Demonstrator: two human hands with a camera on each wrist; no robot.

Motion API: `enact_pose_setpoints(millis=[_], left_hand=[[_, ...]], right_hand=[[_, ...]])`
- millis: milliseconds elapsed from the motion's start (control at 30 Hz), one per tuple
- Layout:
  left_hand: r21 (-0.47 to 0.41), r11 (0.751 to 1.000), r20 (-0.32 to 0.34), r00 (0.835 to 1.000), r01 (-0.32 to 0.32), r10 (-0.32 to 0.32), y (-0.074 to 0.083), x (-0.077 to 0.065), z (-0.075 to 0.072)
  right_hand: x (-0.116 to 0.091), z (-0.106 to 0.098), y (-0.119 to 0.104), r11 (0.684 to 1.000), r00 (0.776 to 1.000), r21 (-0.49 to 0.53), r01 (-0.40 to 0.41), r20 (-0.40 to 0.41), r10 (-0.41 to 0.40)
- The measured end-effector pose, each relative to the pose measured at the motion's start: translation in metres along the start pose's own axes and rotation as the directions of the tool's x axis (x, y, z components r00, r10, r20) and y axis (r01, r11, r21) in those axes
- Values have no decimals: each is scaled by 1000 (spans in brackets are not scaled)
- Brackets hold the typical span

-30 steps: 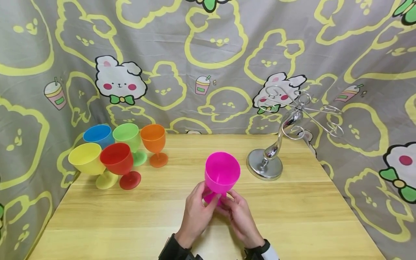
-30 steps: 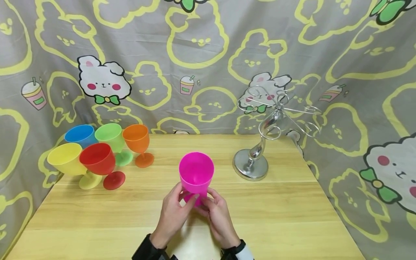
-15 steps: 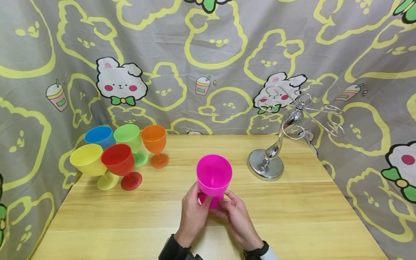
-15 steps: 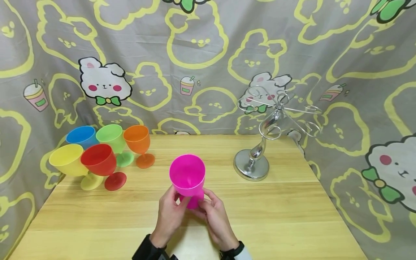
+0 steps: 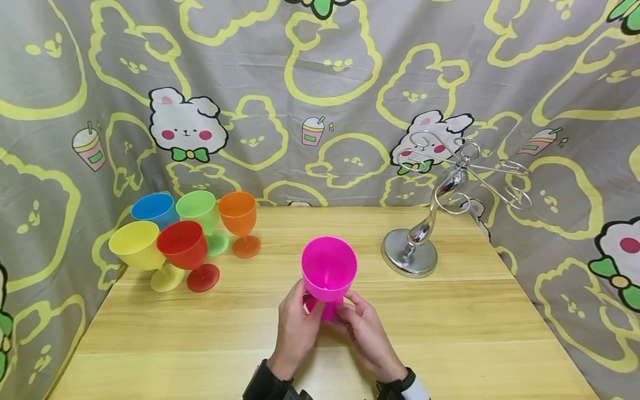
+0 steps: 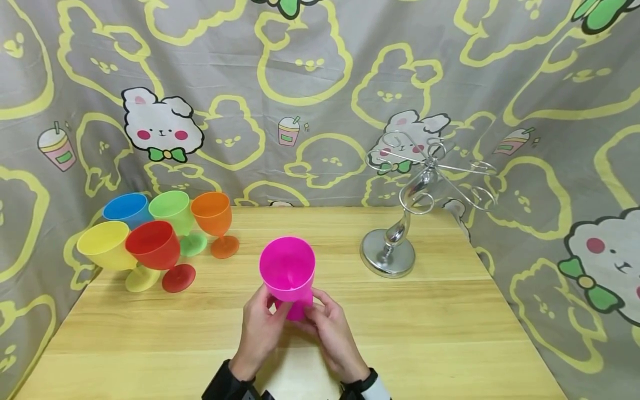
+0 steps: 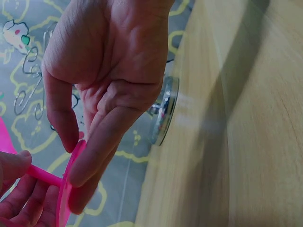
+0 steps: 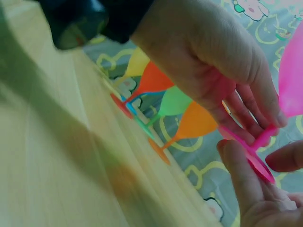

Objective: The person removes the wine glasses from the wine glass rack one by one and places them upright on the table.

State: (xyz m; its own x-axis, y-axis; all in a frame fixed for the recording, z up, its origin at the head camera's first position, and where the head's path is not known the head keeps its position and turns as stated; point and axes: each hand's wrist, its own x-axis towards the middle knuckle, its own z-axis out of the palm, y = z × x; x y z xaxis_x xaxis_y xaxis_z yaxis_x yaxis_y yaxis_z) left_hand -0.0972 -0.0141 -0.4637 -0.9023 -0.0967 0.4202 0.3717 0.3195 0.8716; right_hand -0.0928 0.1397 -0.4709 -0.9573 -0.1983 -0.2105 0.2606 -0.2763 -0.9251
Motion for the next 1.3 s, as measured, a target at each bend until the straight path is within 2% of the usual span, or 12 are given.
enact_pose_setpoints(millis=[133, 233, 333, 400, 500, 633, 733, 767, 833, 933, 1067, 1300], left_hand=[[-6, 1000, -10, 1000, 5, -5, 0, 1, -2], [-8, 1000, -15, 1000, 16, -16, -1, 3, -5], [-2, 1000, -13, 999, 31, -31, -1, 5, -8], [3, 999, -12, 999, 39, -39, -3, 7, -10], [13, 998, -15, 998, 57, -57, -6, 10, -15], [30, 996, -31, 996, 81, -80, -12, 14, -22], [55, 994, -49, 994, 97, -95, -19, 19, -29], [66, 992, -54, 993, 104, -101, -22, 21, -31], [93, 989, -65, 992, 118, -112, -28, 25, -37], [133, 980, -69, 988, 150, -142, -35, 29, -46], [179, 965, -62, 981, 194, -186, -45, 35, -58], [260, 931, -71, 967, 256, -246, -65, 42, -74]], right_hand=[[2, -6, -6, 993, 1000, -118, 28, 6, -28], [2, -10, -13, 973, 998, -223, 60, -12, -64], [2, -16, -21, 936, 991, -333, 118, -14, -130], [2, -21, -26, 887, 983, -432, 162, -10, -184], [1, -30, -33, 767, 956, -592, 248, 20, -293], [-2, -44, -39, 528, 894, -774, 351, 108, -435], [-4, -53, -40, 363, 862, -860, 358, 155, -483], [-5, -56, -40, 326, 860, -880, 346, 158, -485], [-6, -62, -39, 275, 860, -905, 326, 163, -484], [-8, -70, -35, 228, 862, -925, 305, 165, -479], [-11, -80, -30, 192, 862, -938, 288, 167, -479], [-17, -90, -27, 216, 876, -944, 251, 126, -465]])
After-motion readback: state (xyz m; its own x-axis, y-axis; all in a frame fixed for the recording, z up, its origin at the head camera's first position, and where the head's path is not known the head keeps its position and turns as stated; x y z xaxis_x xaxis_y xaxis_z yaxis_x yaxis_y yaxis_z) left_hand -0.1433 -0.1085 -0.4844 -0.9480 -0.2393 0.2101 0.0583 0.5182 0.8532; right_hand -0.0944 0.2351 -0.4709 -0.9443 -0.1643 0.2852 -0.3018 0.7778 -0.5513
